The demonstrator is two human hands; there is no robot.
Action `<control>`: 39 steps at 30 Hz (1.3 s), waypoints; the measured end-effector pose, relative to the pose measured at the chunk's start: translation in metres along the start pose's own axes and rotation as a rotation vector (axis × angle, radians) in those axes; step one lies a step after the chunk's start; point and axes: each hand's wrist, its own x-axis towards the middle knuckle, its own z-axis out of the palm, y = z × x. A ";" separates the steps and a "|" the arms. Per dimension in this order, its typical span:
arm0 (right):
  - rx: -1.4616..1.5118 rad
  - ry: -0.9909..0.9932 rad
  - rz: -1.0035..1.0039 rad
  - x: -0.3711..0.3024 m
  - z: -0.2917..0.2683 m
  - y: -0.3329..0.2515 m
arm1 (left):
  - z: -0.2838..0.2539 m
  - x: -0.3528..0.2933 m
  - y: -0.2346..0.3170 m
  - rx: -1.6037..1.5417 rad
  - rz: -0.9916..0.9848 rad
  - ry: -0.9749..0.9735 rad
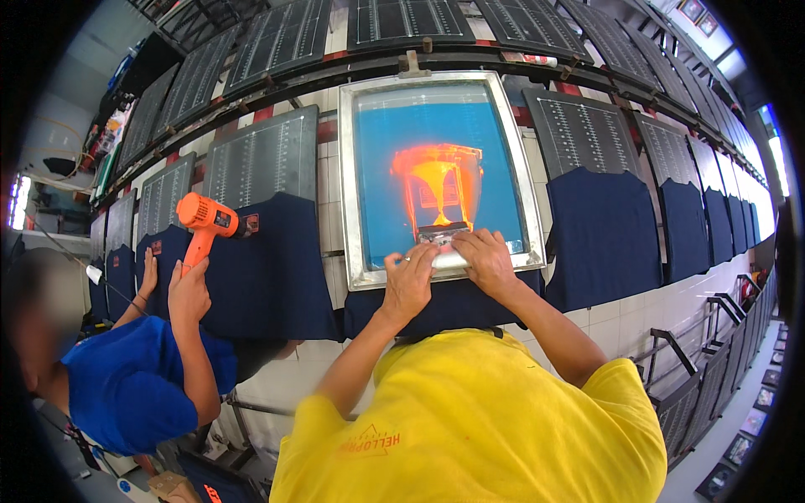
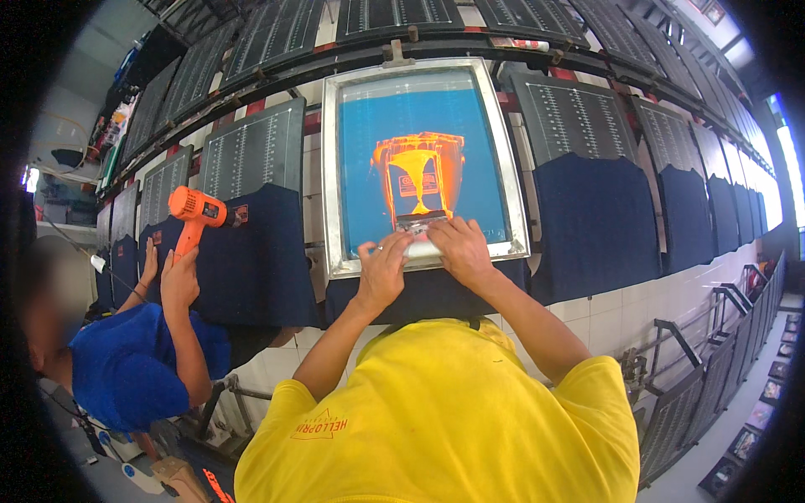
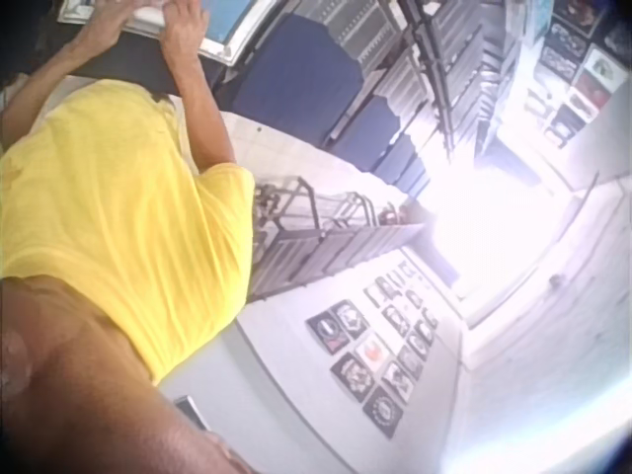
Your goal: The person performs screen printing on shirts, applying orange ink using a squeegee across a screen frame and then drying the print with a heat gun.
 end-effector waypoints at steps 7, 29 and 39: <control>-0.048 0.126 0.000 0.056 0.030 0.042 | 0.015 0.060 -0.045 0.068 0.068 0.096; -0.022 0.054 -0.071 -0.004 -0.005 0.003 | -0.004 -0.001 0.005 0.040 0.040 0.036; 0.073 -0.143 -0.056 -0.043 -0.005 -0.006 | 0.012 -0.039 0.006 0.076 0.064 -0.029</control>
